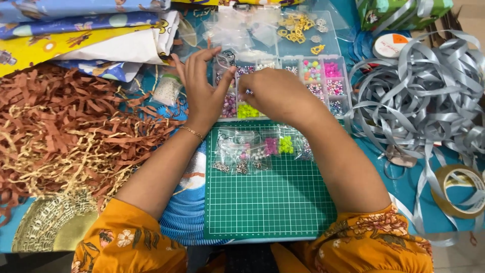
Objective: Organizing various small jewelry beads and charms by picking them from a plastic organizer and placing them into small individual plastic bags.
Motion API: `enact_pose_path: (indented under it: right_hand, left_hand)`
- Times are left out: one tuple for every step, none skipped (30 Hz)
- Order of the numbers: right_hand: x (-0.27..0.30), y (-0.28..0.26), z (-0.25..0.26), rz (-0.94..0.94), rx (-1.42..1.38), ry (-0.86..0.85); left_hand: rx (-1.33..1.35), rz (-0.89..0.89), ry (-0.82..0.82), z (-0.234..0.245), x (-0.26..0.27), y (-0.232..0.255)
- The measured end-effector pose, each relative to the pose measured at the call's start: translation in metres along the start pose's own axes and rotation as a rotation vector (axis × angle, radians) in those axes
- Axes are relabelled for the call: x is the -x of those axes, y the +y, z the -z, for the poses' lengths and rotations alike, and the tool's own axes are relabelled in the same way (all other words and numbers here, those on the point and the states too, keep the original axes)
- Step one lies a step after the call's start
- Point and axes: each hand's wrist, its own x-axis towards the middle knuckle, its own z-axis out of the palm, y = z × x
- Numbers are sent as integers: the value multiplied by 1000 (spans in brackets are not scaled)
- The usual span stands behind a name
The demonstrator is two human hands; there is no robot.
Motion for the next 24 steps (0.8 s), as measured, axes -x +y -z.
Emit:
enact_pose_path:
  right_hand:
    - [4,5,3,-7,-1,-1]
    - [8,9,6,-63,45,23]
    - [11,14,9,-118,91,49]
    - [17,16,15,-125,90,49]
    - [22,19,22,-195,154,56]
    - [28,21,28,-265,217,62]
    - [36,25,31,-265,219,61]
    - [44,29,35,-306,200,108]
    - [51,33,39,-344,186,155]
    - [59,31,45,-340,193,155]
    - [69,31,49,-333,195,208]
    - [78,31,53,-327,197,262]
    - [84,32,52,-327,199,263]
    - [89,34,52,-302,259,337]
    - [94,35,51,-273,317,411]
    - [89,28,53,-271,316,413]
    - [85,21,54,-287,227,332]
    - [80,14,56,-302,138,250]
    - [77,16,53,-301,138,254]
    - [73,19,49,-275,155,210]
    - [68,20,46,-245,171,166]
    - [67,23,45,-241,171,171]
    - [66,26,42,-220,165,197]
    - [64,29,39,-200,159,223]
  left_hand:
    - [5,-1,-5,0,0,0]
    - [7,-21,-7,0,1,0]
    - [8,-43,-9,1,0,0]
    - [13,-45,-13,1,0,1]
    - [16,-79,-20,1,0,0]
    - [19,-112,-27,2,-1,0]
    - [20,-111,-26,2,-1,0]
    - [38,-125,-45,3,0,0]
    - [55,-138,-59,4,0,0]
    - [56,-135,-52,5,-1,0]
    - [59,-146,-57,5,-1,0]
    - [62,-156,-61,5,-1,0]
    - [64,-157,-60,5,0,0]
    - [65,-170,-57,4,0,0]
    - [62,-183,-54,6,0,0]
    - [59,-184,-53,5,0,0]
    - [53,-194,-43,4,0,-1]
    - [47,-205,-33,3,0,-2]
    - [45,-209,-31,4,0,0]
    - [50,-203,-27,4,0,2]
    - [52,-197,-22,6,1,2]
    - [47,-201,-19,6,-1,3]
    - [44,-173,-6,5,0,4]
    - [41,-145,6,5,1,4]
